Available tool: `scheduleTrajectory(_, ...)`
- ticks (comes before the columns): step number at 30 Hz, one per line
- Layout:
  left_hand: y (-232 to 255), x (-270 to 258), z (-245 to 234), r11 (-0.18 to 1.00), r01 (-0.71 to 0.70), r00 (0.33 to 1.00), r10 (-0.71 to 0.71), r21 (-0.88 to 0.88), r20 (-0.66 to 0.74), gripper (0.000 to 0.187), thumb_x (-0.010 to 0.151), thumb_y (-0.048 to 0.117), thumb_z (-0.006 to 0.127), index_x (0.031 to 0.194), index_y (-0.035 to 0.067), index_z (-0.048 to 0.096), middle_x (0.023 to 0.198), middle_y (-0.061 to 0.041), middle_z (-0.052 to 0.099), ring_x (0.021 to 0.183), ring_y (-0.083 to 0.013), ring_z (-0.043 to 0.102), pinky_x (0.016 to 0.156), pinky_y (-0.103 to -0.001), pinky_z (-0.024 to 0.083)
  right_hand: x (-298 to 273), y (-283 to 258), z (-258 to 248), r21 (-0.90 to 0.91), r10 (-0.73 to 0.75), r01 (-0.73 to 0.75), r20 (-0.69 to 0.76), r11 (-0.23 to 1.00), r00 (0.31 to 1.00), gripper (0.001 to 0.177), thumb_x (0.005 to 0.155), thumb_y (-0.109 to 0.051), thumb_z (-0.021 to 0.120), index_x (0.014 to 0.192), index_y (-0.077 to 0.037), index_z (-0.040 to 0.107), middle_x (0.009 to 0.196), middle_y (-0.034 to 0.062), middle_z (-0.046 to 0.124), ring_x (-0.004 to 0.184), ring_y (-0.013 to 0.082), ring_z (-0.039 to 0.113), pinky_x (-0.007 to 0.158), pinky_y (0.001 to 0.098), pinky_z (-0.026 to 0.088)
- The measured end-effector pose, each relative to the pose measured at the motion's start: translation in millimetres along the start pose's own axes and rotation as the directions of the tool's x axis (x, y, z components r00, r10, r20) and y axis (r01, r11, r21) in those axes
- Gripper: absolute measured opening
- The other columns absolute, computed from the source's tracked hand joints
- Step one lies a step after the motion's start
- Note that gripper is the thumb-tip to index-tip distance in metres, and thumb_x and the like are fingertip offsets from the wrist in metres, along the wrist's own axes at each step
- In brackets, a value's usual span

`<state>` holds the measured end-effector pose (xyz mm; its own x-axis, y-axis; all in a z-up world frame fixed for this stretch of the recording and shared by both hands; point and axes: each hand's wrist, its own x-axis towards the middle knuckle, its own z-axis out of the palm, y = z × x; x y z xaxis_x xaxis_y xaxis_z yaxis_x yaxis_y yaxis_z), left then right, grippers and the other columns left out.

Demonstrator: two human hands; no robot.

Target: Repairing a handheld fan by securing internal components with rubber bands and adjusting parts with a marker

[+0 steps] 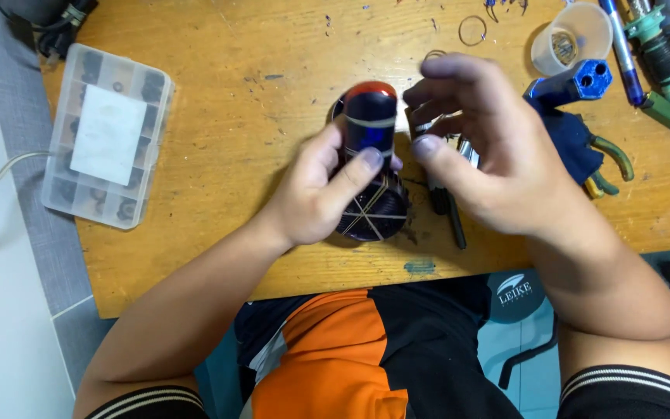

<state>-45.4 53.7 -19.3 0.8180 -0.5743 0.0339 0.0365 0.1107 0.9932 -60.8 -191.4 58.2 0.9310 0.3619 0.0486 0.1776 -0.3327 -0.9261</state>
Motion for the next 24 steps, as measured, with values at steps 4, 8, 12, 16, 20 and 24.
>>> scheduleTrajectory(4,10,-5,4,0.997,0.062,0.998,-0.063,0.043,0.019,0.05,0.116,0.035,0.062,0.158,0.007,0.059,0.138,-0.01,0.079,0.132,-0.023,0.077,0.118,-0.038,0.063,12,16,4,-0.052,0.023,-0.019,0.071,0.998,0.997,0.066,0.112,-0.014,0.077,0.169,0.001,0.046,0.142,0.0194,0.074,0.132,0.0279,0.078,0.117,0.0368,0.064)
scheduleTrajectory(8,26,0,-1,0.917,0.179,0.983,-0.177,0.358,-0.039,0.037,0.109,0.038,0.064,0.137,0.015,0.068,0.114,-0.003,0.082,0.104,-0.0194,0.08,0.09,-0.038,0.063,13,46,9,0.129,-0.019,0.019,0.003,0.991,1.0,0.045,0.112,-0.008,0.077,0.153,0.006,0.065,0.148,0.0218,0.076,0.136,0.0285,0.076,0.123,0.0376,0.064)
scheduleTrajectory(12,22,0,3,0.885,0.21,0.976,-0.216,0.415,-0.035,0.036,0.109,0.042,0.062,0.133,0.017,0.068,0.113,-0.003,0.083,0.103,-0.0201,0.081,0.088,-0.039,0.062,7,59,10,-0.134,-0.167,0.162,-0.028,0.978,0.985,0.04,0.116,-0.015,0.073,0.148,0.009,0.07,0.141,0.0246,0.08,0.126,0.0336,0.081,0.113,0.0414,0.066)
scheduleTrajectory(16,21,-1,1,0.93,0.16,0.986,-0.165,0.331,-0.013,0.037,0.116,0.041,0.056,0.139,0.015,0.068,0.117,0.001,0.079,0.108,-0.0144,0.075,0.096,-0.036,0.06,5,50,14,-0.225,-0.268,0.26,-0.005,0.939,0.963,0.044,0.116,-0.015,0.073,0.15,0.012,0.065,0.139,0.0291,0.077,0.125,0.0398,0.08,0.109,0.0447,0.062)
scheduleTrajectory(20,31,-1,0,0.897,0.2,0.973,-0.229,0.394,0.028,0.028,0.112,0.035,0.053,0.125,0.014,0.066,0.092,-0.001,0.074,0.077,-0.0188,0.068,0.069,-0.041,0.054,4,52,11,0.004,-0.084,0.084,0.003,0.996,0.996,0.055,0.102,-0.016,0.088,0.146,0.007,0.065,0.135,0.0206,0.073,0.124,0.0293,0.079,0.113,0.0369,0.066)
scheduleTrajectory(24,19,-3,1,0.894,0.186,0.98,-0.2,0.408,-0.008,0.036,0.115,0.043,0.05,0.128,0.016,0.07,0.099,0.002,0.078,0.089,-0.0179,0.074,0.08,-0.041,0.057,1,57,14,-0.1,-0.093,0.087,-0.057,0.991,0.994,0.036,0.112,-0.017,0.078,0.141,0.003,0.073,0.134,0.0174,0.082,0.121,0.0258,0.081,0.106,0.034,0.064)
